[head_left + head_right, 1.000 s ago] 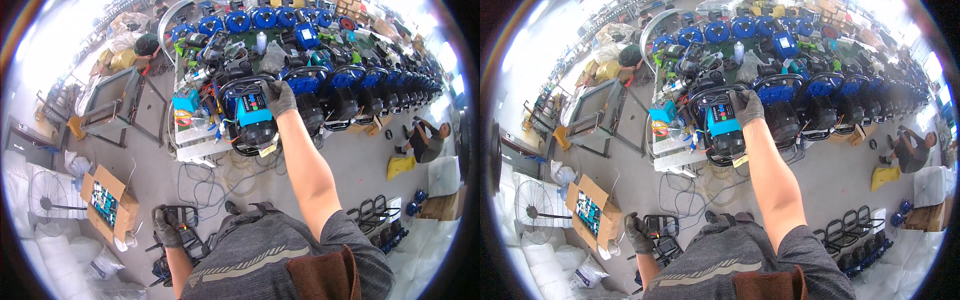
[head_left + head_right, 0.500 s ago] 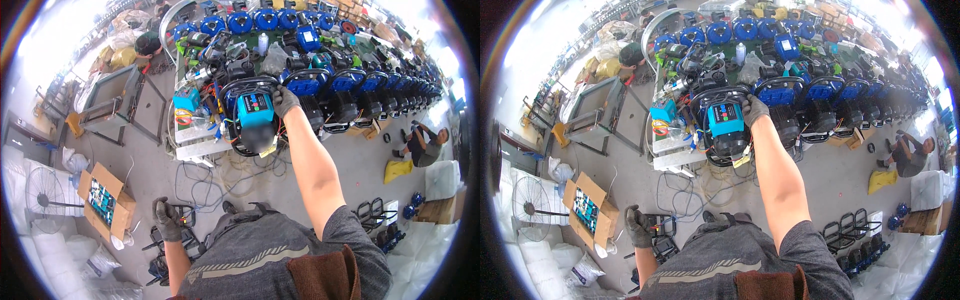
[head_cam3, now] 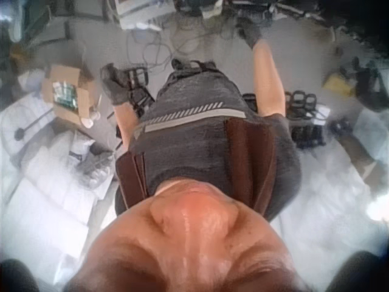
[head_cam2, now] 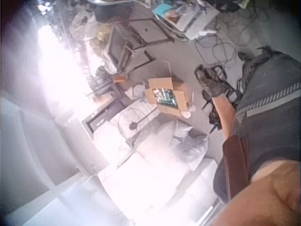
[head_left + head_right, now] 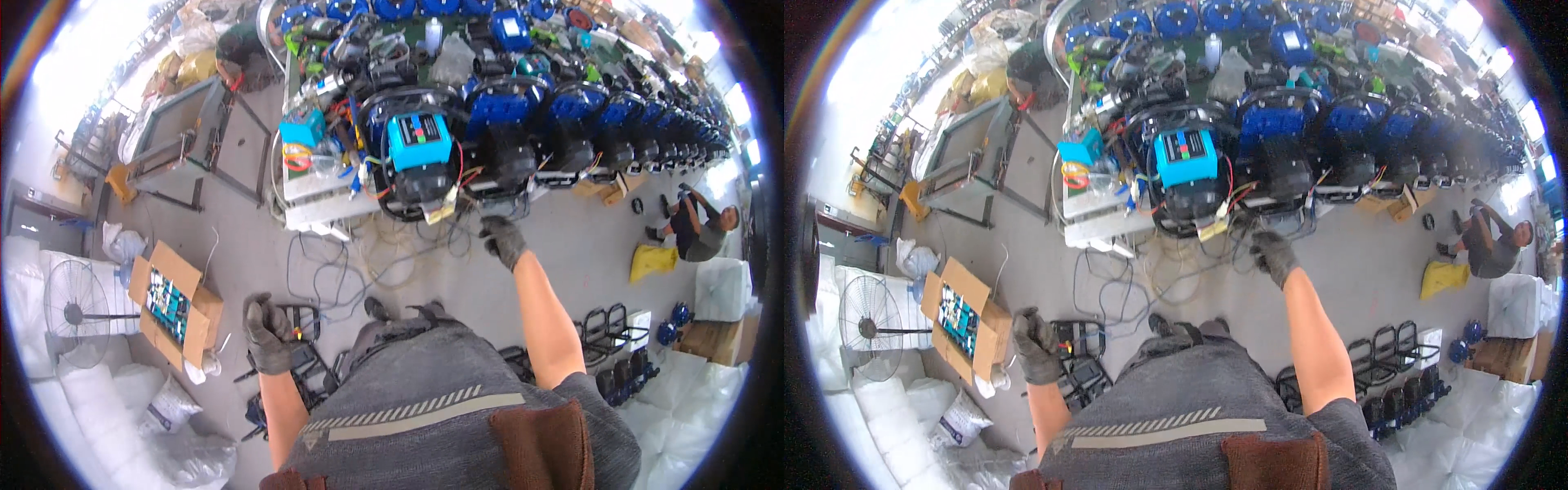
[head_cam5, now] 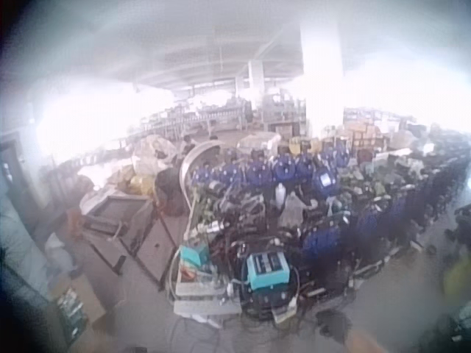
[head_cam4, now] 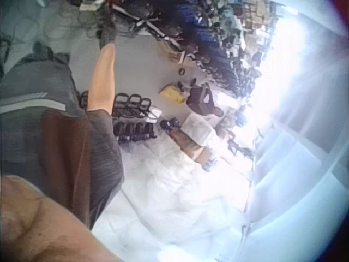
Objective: Assemble electronic control modules onto industrial water pump motors and connect the wiring harnesses.
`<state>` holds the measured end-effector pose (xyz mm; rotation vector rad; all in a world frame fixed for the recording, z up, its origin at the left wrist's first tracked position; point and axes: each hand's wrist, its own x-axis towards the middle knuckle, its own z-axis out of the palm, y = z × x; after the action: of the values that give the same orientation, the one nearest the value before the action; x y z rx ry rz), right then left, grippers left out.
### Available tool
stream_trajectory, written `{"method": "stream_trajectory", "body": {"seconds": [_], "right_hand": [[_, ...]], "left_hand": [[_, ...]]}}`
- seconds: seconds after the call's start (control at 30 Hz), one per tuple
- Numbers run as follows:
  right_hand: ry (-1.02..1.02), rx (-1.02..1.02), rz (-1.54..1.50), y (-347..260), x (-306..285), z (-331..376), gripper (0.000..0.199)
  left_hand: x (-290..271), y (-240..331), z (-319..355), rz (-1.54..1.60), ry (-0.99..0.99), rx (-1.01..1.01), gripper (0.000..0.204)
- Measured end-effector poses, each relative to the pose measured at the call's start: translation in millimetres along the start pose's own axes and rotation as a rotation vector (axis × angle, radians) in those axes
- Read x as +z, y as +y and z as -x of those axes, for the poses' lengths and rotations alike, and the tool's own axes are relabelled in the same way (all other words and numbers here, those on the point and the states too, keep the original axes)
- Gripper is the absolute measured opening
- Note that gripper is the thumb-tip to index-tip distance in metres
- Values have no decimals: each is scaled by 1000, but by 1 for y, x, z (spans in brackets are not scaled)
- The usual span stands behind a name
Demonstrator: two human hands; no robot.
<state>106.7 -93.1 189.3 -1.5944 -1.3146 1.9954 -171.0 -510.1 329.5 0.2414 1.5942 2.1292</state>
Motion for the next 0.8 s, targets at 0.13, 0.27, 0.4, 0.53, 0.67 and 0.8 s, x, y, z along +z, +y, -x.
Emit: {"method": "stream_trajectory", "body": {"seconds": [0.13, 0.27, 0.4, 0.53, 0.67, 0.8], "right_hand": [[-348, 126, 313, 73, 2, 47, 35], [-722, -88, 468, 79, 52, 73, 32], [-755, -409, 702, 81, 96, 73, 32], [-639, -608, 651, 117, 74, 41, 27], [-370, -160, 693, 170, -8, -2, 24], [-25, 268, 300, 234, -103, -8, 18]], "left_hand": [[28, 69, 13, 269, -208, -52, 48], [52, 149, 22, 258, -742, 202, 60], [65, 193, 25, -105, -562, 532, 56], [47, 222, -15, -395, 33, 512, 32], [0, 267, -61, -549, 153, 645, 30], [-41, 200, -116, -369, 11, 486, 33]]}}
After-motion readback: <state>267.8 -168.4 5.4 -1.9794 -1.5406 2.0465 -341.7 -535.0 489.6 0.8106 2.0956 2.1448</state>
